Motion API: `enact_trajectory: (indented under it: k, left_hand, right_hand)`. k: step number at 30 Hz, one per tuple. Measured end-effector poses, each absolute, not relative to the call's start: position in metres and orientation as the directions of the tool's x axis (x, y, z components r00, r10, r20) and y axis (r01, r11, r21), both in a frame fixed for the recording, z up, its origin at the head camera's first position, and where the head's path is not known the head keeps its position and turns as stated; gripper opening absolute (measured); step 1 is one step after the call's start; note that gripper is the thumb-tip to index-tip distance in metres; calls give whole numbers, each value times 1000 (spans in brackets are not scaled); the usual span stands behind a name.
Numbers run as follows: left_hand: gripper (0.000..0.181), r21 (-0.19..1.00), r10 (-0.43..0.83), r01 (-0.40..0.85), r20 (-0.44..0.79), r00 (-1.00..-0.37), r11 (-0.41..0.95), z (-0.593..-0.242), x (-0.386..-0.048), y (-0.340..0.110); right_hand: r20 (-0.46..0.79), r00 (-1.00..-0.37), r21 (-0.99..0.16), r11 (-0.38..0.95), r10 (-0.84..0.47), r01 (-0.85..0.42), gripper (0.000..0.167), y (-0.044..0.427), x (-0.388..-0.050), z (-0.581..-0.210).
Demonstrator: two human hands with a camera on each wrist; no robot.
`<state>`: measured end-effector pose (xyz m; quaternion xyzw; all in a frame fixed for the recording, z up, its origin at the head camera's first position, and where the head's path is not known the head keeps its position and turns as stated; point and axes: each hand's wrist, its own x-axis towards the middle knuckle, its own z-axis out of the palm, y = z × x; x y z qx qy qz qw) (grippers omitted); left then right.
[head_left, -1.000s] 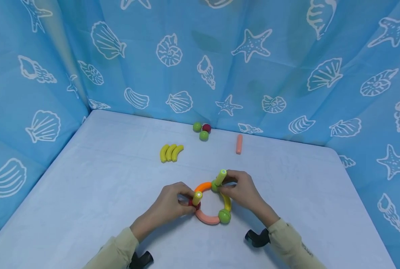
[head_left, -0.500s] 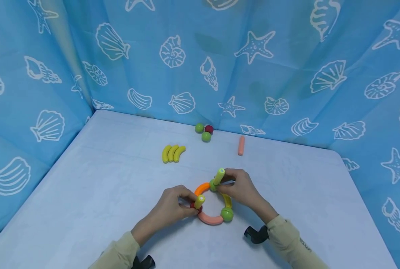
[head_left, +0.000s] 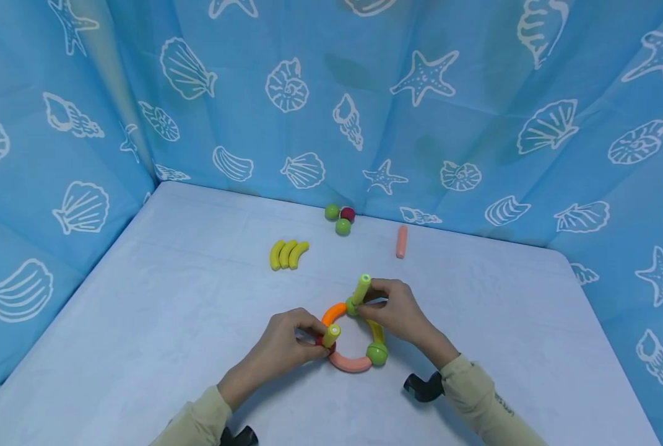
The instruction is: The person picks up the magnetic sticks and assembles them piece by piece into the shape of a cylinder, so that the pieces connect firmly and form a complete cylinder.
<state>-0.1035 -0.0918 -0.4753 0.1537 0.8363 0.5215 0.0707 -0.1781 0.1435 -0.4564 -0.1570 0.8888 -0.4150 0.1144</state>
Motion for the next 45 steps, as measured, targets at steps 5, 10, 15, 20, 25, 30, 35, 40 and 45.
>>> enact_trajectory:
  k: [5,10,15,20,25,30,35,40,45]
  left_hand:
    - [24,898,329,165,24,-944,409,-474,-103,-92]
    - [24,901,329,166,28,-944,400,-475,-102,-92]
    - [24,902,323,158,22,-946,402,-477,-102,-92]
    - [24,905,320,142,6,-947,402,-477,-102,-92]
    - [24,909,321,136,2,-947,395,-477,-102,-93]
    - [24,911,327,133,-2,-945,391,-477,-103,-93]
    - [24,912,335,129,-10,-942,390,-477,-103,-93]
    - [25,910,333,130,-9,-943,393,-476,-102,-93]
    - [24,913,329,128,-7,-944,387,-476,-102,-93]
  right_hand:
    - [-68,-922,-775,602,-380,-192,22,143,-177,-454]
    - [-52,-918,-783,586,-392,-207,21,145,-178,-457]
    - [-52,-917,-784,585,-396,-209,25,149,-179,-457]
    - [-53,-925,-806,563,-375,-182,35,164,-183,-451]
    - [-20,-951,-802,574,-308,-169,29,184,-194,-449]
    - [40,-975,-740,649,-217,-175,22,198,-209,-454]
    - [38,-991,-714,690,-126,-115,23,206,-222,-457]
    - [8,-999,-722,691,-46,-38,25,208,-235,-453]
    - [-22,-1000,-730,683,11,23,26,210,-248,-448]
